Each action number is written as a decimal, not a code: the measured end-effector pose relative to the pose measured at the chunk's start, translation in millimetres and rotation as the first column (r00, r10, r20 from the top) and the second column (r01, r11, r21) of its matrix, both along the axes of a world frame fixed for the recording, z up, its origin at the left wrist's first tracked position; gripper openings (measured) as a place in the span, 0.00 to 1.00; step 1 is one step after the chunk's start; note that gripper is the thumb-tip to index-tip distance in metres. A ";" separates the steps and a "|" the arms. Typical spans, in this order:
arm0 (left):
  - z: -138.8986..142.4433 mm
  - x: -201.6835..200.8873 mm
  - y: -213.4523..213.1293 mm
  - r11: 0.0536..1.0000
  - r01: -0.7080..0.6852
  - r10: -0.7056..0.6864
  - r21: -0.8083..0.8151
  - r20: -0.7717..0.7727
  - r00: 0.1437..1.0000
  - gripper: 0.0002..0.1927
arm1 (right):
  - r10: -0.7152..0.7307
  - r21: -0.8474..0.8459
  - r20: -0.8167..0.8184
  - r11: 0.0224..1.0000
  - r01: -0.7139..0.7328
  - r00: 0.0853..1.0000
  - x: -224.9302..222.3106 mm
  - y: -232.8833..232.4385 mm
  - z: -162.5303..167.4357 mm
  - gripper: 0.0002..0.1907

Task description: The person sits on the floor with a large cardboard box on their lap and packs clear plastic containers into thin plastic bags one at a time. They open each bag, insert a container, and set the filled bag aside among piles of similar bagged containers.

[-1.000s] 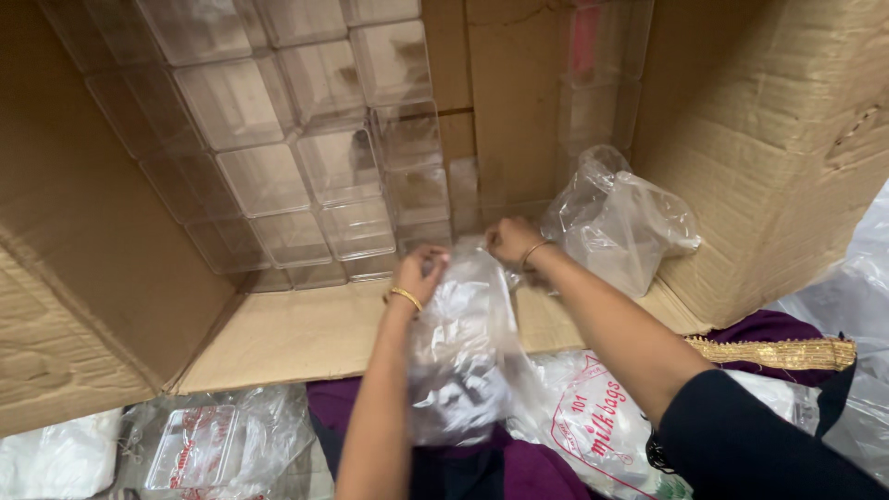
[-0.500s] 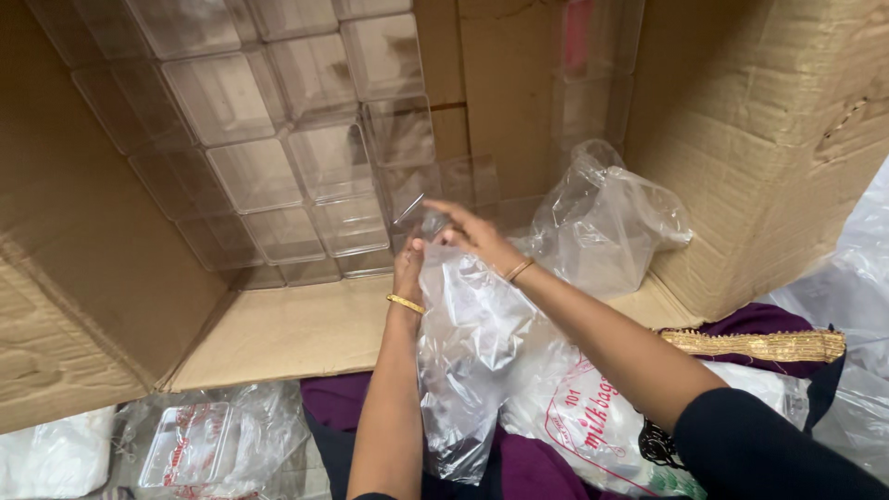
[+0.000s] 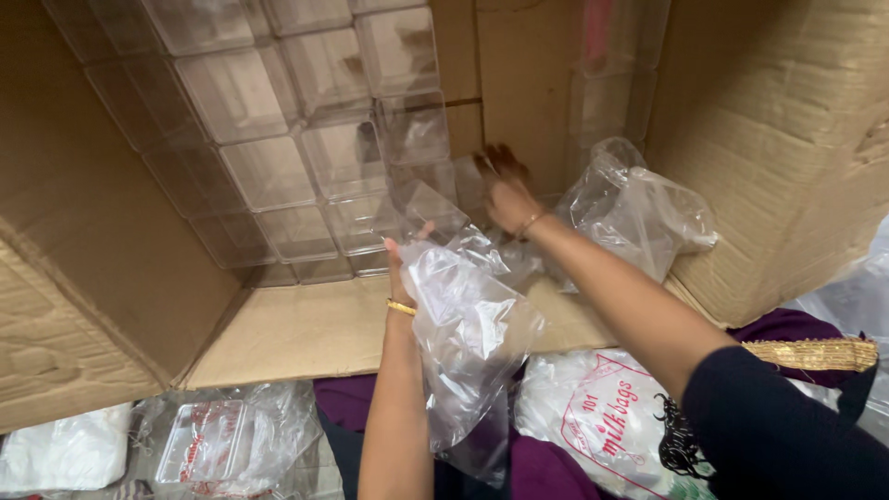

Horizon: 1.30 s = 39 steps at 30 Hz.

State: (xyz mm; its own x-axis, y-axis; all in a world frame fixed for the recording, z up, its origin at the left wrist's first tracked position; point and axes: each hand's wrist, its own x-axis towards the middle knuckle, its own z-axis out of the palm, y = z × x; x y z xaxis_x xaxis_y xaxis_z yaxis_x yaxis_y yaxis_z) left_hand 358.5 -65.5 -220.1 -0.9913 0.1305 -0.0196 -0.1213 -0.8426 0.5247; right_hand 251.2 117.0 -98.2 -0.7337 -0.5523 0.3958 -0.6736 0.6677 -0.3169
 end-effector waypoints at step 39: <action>-9.3 6.5 0.5 0.889 0.445 -0.452 0.109 0.061 0.890 0.55 | 0.403 -0.278 0.374 0.908 -0.314 0.835 53.3 49.2 -8.9 0.31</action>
State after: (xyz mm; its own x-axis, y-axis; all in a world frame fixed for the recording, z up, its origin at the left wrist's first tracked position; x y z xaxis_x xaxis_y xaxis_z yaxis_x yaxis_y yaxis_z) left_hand 365.0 -65.0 -229.4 -0.8219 0.5658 -0.0660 -0.5370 -0.7309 0.4212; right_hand 304.5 166.2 -107.2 -0.6180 -0.7520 0.2291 -0.6292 0.2984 -0.7177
